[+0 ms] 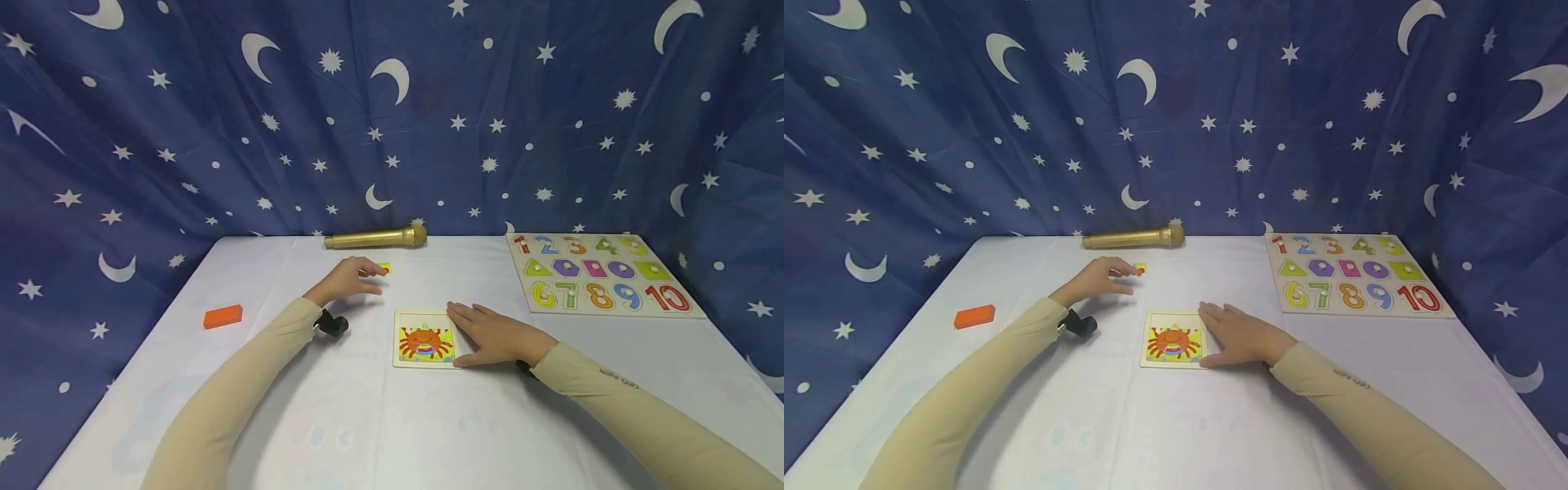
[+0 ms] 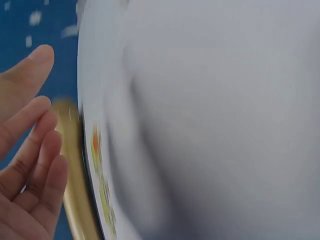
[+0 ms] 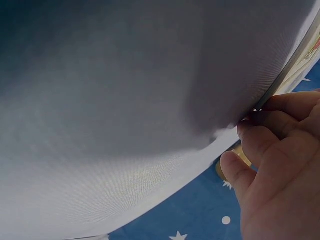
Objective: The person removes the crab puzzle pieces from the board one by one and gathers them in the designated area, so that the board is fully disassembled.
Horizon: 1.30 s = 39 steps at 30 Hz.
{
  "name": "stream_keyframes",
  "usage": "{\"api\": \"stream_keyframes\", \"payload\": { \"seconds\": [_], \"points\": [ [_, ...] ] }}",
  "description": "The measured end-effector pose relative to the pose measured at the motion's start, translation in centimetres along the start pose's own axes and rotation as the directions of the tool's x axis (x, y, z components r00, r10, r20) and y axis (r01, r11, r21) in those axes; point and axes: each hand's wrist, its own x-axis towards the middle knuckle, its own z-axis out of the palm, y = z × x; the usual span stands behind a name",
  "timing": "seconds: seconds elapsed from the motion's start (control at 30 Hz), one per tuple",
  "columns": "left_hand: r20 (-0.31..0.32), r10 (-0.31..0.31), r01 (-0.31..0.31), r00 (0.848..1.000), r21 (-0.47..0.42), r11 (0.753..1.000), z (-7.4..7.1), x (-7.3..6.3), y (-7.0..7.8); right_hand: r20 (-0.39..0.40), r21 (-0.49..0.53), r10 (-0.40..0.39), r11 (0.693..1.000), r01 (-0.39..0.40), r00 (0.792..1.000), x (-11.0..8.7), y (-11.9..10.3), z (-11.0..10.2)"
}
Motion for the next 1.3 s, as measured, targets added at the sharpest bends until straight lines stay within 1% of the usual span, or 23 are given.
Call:
{"api": "stream_keyframes", "payload": {
  "seconds": [0.13,0.27,0.4,0.53,0.7,0.77,0.83,1.0,1.13,1.23,1.3],
  "points": [
    [0.058,0.038,-0.037,0.998,-0.011,0.999,1.8,-0.8,1.7,0.005,-0.005,0.002,1.0,-0.002,1.0,0.1,0.1,0.0],
    [0.115,0.059,-0.061,0.992,0.008,0.998,3.2,-1.6,3.0,0.012,-0.002,0.011,1.0,-0.011,1.0,0.1,0.0,-0.2],
    [0.151,0.057,-0.066,0.987,0.055,0.996,4.0,-2.6,4.1,0.02,0.002,0.018,1.0,-0.018,1.0,0.2,-0.1,-0.3],
    [0.181,0.059,-0.08,0.982,0.115,0.99,4.6,-3.4,4.8,0.02,0.003,0.011,1.0,-0.011,1.0,0.2,-0.1,-0.4],
    [0.216,0.098,-0.141,0.971,0.191,0.972,5.3,-4.2,5.1,0.011,-0.007,-0.002,1.0,0.003,1.0,0.2,0.1,-0.3],
    [0.216,0.116,-0.162,0.969,0.207,0.965,5.5,-4.3,5.1,0.006,-0.018,-0.012,1.0,0.013,1.0,0.2,0.1,-0.2],
    [0.211,0.125,-0.17,0.969,0.212,0.962,5.7,-4.4,5.1,0.0,-0.017,-0.033,0.999,0.033,0.999,0.3,-0.1,-0.2],
    [0.199,0.103,-0.152,0.975,0.247,0.957,5.9,-4.5,5.0,0.003,-0.007,-0.09,0.996,0.09,0.996,0.3,-0.7,-0.3],
    [0.192,0.1,-0.147,0.976,0.249,0.957,5.9,-4.5,5.2,0.019,-0.021,-0.109,0.994,0.11,0.994,0.4,-1.0,-0.4],
    [0.193,0.094,-0.14,0.977,0.239,0.961,5.9,-4.4,5.2,0.043,-0.037,-0.11,0.993,0.112,0.993,0.5,-1.1,-0.3],
    [0.195,0.082,-0.129,0.977,0.24,0.962,5.9,-4.3,5.2,0.052,-0.053,-0.114,0.992,0.117,0.992,0.5,-1.1,-0.2]
  ]
}}
